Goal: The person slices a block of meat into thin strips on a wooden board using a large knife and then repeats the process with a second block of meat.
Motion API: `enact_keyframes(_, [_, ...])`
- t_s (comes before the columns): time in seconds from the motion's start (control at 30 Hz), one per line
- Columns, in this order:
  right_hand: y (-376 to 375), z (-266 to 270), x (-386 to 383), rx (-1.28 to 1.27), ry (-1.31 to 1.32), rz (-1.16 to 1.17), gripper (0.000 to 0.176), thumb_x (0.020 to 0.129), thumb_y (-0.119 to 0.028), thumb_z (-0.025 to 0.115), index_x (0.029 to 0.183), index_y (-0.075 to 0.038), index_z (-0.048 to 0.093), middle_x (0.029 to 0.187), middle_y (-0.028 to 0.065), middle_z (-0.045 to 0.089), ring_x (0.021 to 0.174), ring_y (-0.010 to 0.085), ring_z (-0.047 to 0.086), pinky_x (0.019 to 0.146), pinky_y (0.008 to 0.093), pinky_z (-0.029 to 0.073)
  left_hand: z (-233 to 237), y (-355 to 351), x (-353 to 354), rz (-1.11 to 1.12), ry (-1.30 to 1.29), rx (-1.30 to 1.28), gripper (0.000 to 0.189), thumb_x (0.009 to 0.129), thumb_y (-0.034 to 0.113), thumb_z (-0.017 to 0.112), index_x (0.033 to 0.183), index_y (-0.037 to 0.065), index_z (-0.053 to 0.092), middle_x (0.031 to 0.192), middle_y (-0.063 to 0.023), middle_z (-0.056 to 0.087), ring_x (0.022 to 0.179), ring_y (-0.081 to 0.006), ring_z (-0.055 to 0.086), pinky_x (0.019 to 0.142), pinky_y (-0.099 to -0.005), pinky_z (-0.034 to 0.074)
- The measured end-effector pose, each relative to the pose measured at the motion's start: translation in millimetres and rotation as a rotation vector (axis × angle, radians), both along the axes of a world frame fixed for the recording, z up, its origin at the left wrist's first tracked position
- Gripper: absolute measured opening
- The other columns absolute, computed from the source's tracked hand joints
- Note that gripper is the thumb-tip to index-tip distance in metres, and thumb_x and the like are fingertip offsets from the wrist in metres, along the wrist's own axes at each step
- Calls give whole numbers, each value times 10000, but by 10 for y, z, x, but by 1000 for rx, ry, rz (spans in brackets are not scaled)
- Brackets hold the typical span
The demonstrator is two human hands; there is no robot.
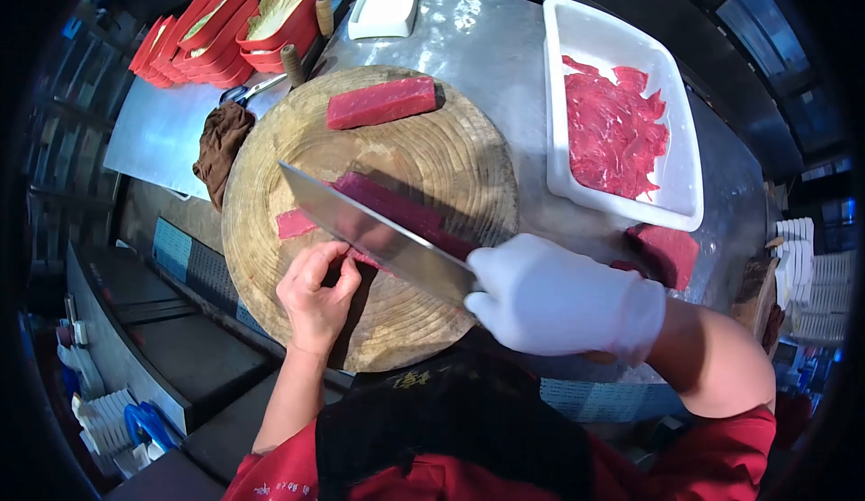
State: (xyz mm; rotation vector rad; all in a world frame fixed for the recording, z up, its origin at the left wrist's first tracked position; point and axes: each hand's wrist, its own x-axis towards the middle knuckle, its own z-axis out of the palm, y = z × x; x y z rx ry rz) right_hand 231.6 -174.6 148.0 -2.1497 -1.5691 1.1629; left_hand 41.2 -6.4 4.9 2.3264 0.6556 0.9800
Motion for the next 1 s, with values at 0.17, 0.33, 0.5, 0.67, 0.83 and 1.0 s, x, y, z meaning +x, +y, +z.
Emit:
enact_keyframes(0.17, [-75, 136, -53, -179, -74, -76, 264, 913, -226, 597, 884, 35, 582, 711, 261, 625, 700, 438, 641, 642, 497, 499, 22, 43, 76, -53, -21, 2, 241, 696, -53, 742, 914, 36, 692, 861, -108, 681, 746, -267, 664, 640, -337, 550])
enact_keyframes(0.33, [-107, 9, -110, -105, -122, -34, 221, 918, -207, 594, 866, -1, 537, 640, 231, 595, 635, 418, 625, 578, 509, 468, -37, 30, 83, -41, -68, 16, 215, 705, -45, 743, 894, 42, 686, 878, -114, 686, 746, -240, 683, 663, -304, 549])
enact_keyframes(0.5, [33, -91, -161, -12, -138, 10, 212, 921, -198, 588, 868, 0, 536, 616, 209, 582, 606, 406, 611, 563, 505, 463, -42, 39, 71, -70, -67, 3, 241, 678, -71, 736, 884, 41, 679, 887, -118, 683, 746, -249, 677, 656, -314, 544])
enact_keyframes(0.67, [196, -147, -174, -45, -138, 18, 218, 920, -200, 595, 869, 2, 533, 606, 204, 576, 601, 402, 609, 559, 504, 461, -91, 60, 72, -99, -116, -4, 260, 655, -89, 717, 877, 41, 680, 876, -115, 677, 741, -247, 664, 667, -316, 539])
enact_keyframes(0.83, [238, -165, -196, 32, -135, 52, 237, 924, -213, 605, 877, 8, 535, 623, 201, 592, 616, 401, 625, 566, 508, 475, -123, 57, 47, -78, -140, -55, 252, 645, -94, 710, 856, 38, 675, 863, -105, 668, 728, -243, 651, 659, -317, 535])
enact_keyframes(1.0, [427, -236, -329, -97, -150, -41, 241, 913, -201, 629, 901, 28, 557, 694, 228, 602, 634, 444, 600, 572, 525, 467, -96, 67, 33, -98, -139, -75, 258, 624, -99, 692, 838, 44, 671, 827, -82, 651, 713, -237, 634, 645, -317, 530])
